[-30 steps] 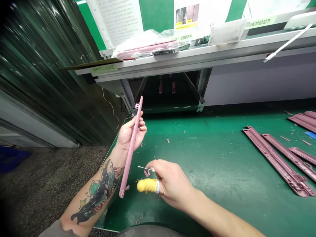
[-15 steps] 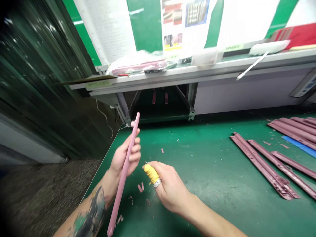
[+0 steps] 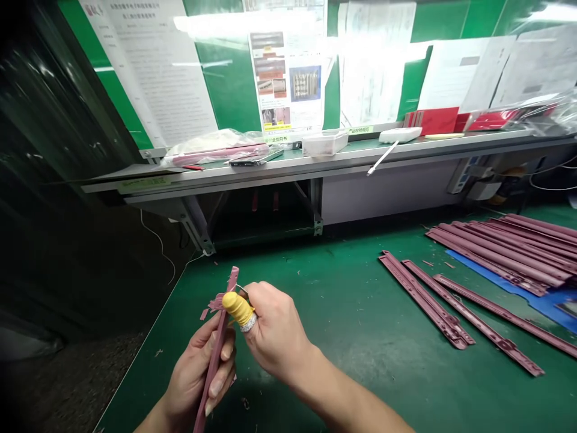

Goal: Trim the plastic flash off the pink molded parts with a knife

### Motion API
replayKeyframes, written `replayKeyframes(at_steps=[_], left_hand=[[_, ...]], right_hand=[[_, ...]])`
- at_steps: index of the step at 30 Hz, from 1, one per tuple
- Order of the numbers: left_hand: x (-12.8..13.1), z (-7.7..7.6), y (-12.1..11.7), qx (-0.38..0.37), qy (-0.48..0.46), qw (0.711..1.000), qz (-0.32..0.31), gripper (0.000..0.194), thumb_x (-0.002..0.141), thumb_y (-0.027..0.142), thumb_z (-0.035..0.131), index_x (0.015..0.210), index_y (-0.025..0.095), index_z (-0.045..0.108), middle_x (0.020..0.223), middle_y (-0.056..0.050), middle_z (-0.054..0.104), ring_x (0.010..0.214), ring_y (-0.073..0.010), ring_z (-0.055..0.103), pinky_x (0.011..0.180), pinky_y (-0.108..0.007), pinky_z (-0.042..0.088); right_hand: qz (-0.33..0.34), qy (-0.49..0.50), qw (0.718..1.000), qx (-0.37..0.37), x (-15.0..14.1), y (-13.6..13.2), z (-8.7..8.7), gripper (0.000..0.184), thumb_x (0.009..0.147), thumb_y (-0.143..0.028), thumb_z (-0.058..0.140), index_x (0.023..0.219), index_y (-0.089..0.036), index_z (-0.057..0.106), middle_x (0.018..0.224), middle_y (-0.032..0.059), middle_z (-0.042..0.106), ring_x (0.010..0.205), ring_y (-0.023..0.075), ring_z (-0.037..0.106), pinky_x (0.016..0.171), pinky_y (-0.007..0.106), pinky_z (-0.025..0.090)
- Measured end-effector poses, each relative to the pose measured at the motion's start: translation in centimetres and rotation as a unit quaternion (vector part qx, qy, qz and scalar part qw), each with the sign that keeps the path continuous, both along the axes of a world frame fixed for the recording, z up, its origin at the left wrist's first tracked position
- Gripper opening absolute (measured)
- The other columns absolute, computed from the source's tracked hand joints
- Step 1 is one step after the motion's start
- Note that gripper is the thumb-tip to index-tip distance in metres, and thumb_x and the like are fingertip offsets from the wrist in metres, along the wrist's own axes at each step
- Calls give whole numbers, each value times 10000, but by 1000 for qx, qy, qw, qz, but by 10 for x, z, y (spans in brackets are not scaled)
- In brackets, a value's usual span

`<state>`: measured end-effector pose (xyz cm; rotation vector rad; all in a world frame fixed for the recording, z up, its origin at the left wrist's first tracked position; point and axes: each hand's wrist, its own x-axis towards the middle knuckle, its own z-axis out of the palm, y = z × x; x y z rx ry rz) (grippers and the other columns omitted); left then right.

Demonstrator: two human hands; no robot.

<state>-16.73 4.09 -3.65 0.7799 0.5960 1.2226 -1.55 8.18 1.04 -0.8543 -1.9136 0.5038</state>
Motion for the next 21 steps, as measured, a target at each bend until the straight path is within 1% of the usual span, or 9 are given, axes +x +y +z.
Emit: replayKeyframes(at_steps=[3, 9, 11, 15, 18, 21], left_hand=[[1, 2, -2, -2, 10, 1000, 10, 258, 837, 385, 636, 1089, 337, 668, 655, 43, 577, 303, -35, 506, 258, -118, 421], [1, 3, -5, -4, 19, 1000, 20, 244, 818, 375, 661, 1056, 327, 678, 646, 41, 575, 309, -45, 514, 259, -123, 423], [0, 1, -4, -4, 25, 999, 24, 245, 818, 371, 661, 1054, 305, 672, 641, 42, 568, 300, -45, 505, 255, -126, 412], [-1, 0, -6, -7, 54, 998, 44, 264, 834, 386, 642, 1068, 265, 654, 630, 47, 563, 287, -36, 490, 274, -129, 409], [0, 5, -9, -12, 60, 997, 55, 282, 837, 393, 640, 1087, 263, 649, 637, 51, 569, 290, -26, 487, 285, -119, 409], [3, 13, -12, -18, 68, 995, 68, 267, 825, 391, 657, 1051, 248, 660, 636, 52, 567, 298, -22, 485, 279, -106, 392]], right_hand=[[2, 7, 1000, -5, -1, -3, -1, 352, 989, -396, 353, 747, -197, 513, 686, 0, 528, 628, 127, 464, 586, 237, 344], [-6, 11, 1000, -2, -4, -5, -1, 480, 990, -498, 285, 772, -183, 574, 677, 17, 546, 626, 138, 473, 579, 248, 348], [-13, -3, 1000, 8, -5, -6, -1, 482, 994, -487, 277, 801, -183, 596, 695, 26, 564, 638, 143, 477, 585, 250, 353], [-24, -43, 998, 46, -3, -6, -2, 441, 1002, -407, 292, 804, -186, 618, 694, 34, 575, 630, 143, 472, 575, 242, 357], [-49, -59, 995, 64, -1, -6, -2, 429, 997, -410, 318, 825, -185, 640, 692, 38, 572, 619, 139, 479, 558, 232, 359], [-73, -66, 993, 65, 1, -6, -3, 420, 985, -437, 353, 855, -172, 651, 696, 42, 562, 619, 140, 480, 556, 232, 353]])
